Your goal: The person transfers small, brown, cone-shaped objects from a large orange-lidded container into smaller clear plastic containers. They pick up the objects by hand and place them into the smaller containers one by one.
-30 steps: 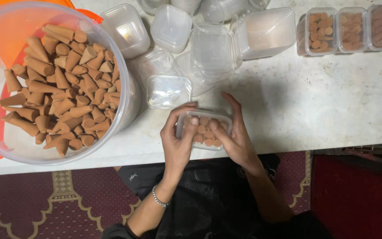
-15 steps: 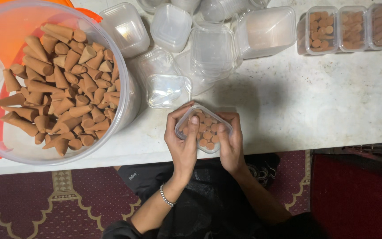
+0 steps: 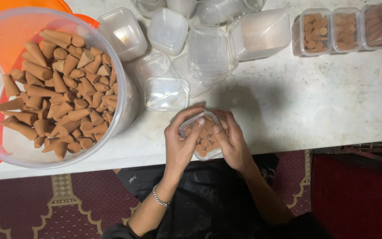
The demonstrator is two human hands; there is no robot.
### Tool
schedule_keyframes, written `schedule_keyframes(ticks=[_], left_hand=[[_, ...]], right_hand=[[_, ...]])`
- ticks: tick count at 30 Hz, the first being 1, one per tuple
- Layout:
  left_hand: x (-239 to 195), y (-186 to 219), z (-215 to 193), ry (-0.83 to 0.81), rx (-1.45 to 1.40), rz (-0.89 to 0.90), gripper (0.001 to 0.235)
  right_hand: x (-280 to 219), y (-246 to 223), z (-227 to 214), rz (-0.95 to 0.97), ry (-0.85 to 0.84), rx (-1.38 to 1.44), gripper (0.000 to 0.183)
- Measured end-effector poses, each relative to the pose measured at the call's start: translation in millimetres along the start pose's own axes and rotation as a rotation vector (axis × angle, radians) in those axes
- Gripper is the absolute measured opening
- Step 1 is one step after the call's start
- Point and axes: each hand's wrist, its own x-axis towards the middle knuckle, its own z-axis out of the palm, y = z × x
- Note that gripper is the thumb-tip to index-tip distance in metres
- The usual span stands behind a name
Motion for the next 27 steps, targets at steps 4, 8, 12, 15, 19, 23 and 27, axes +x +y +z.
schedule_keyframes(ticks=[4,8,12,15,19,23,27], left_hand=[[-0.5,-7.6,3.0,-0.052,-0.042,0.019,0.025],[6.3,-5.4,13.6,0.157,-0.039,0.006,0.028],[14.7,-10.1,37.6,0.171,-0.089,0.032,0.026],[14.9,-7.2,58.3,0.1,-0.073,0.057,0.023],[21.8,-4.5,80.8,0.04,0.007,0.108,0.019],[31.9,-6.1,101.2,-0.112,0.017,0.121,0.042],[44.8,-8.0,133.9,-0.257,-0.011,0.164,0.045]], right_hand=[[-9.4,12.6,-6.4,0.003,0.059,0.148,0.047],[-20.4,21.4,-6.1,-0.179,0.139,0.226,0.075],[-24.3,24.7,1.3,-0.449,0.388,-0.201,0.082],[-25.0,36.3,-11.0,-0.488,0.612,-0.363,0.064],[-21.9,43.0,-29.5,-0.488,0.758,-0.396,0.067],[-22.5,51.7,-54.1,-0.425,0.884,-0.439,0.072],[-15.9,55.2,-86.1,-0.38,1.002,-0.48,0.076]])
